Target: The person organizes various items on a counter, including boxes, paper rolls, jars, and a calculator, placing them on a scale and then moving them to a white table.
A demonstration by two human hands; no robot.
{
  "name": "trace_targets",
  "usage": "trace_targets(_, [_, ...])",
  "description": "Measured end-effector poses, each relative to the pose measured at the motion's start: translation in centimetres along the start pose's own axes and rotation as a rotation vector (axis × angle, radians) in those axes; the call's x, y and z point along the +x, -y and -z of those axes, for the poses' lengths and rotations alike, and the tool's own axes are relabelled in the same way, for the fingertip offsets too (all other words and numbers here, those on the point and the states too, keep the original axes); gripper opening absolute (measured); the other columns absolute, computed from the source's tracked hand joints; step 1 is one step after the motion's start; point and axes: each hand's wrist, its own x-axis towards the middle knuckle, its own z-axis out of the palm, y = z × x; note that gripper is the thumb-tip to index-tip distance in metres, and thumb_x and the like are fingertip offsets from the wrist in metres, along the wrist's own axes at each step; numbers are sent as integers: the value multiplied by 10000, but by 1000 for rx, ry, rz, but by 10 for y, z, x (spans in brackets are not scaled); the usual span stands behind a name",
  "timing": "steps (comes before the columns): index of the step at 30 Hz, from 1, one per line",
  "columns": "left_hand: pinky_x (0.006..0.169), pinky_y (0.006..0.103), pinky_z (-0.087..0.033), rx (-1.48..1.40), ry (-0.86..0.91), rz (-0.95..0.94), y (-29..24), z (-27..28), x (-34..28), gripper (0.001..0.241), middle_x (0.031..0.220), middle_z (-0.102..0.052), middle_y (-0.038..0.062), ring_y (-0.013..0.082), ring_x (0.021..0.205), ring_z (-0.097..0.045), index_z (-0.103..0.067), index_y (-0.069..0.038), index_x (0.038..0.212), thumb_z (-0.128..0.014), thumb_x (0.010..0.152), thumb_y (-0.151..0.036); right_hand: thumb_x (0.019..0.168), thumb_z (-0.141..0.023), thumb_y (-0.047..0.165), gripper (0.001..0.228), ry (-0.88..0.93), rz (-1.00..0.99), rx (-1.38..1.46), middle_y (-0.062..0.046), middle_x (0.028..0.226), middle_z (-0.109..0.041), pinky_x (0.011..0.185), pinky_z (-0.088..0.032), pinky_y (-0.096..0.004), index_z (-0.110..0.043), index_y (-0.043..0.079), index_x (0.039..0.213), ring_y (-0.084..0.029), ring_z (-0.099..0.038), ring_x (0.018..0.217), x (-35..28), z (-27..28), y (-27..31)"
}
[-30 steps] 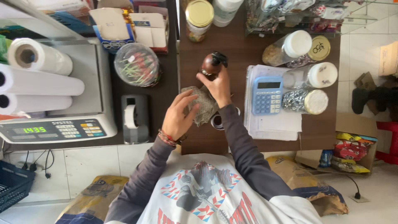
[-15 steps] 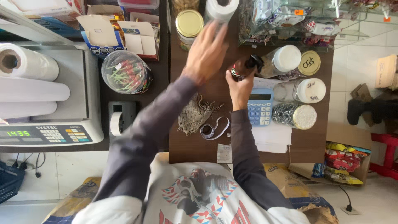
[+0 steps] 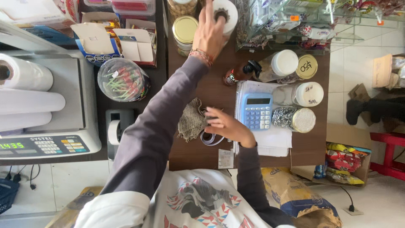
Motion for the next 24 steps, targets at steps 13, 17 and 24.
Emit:
trace_targets(13, [1499,747,-650,-36,-164,-329,-49,268,-135,27,2019,-266,335,662,1818,-549,-809,-47,1292,-823,1270,-53,1152,-1056,398,1176,-870,981,-234,-218,2062,-359,1445,-699,-596,-310,80,2004,-433,-512,1902,-15,-28,71])
trace_targets(17, [1628,642,-422,-400,-35,-132,-43,351,-213,589,1979,-477,307,543,1860,-517,-510,77,1811,-797,1344,-138,989,-1221,631,1772,-872,968,-461,-124,2259,43,1709,-288,-617,81,259,2131,-363,-245,2054,3,-26,94])
trace_targets(24, [1384,594,-635,87,-352,-314,8,436,-295,117,1917,-487,369,536,1735,-643,-802,-77,1354,-704,1328,-136,975,-1228,369,1636,-482,1035,-433,-190,2167,-71,1685,-357,-673,-17,78,2036,-497,-355,2057,103,-105,141])
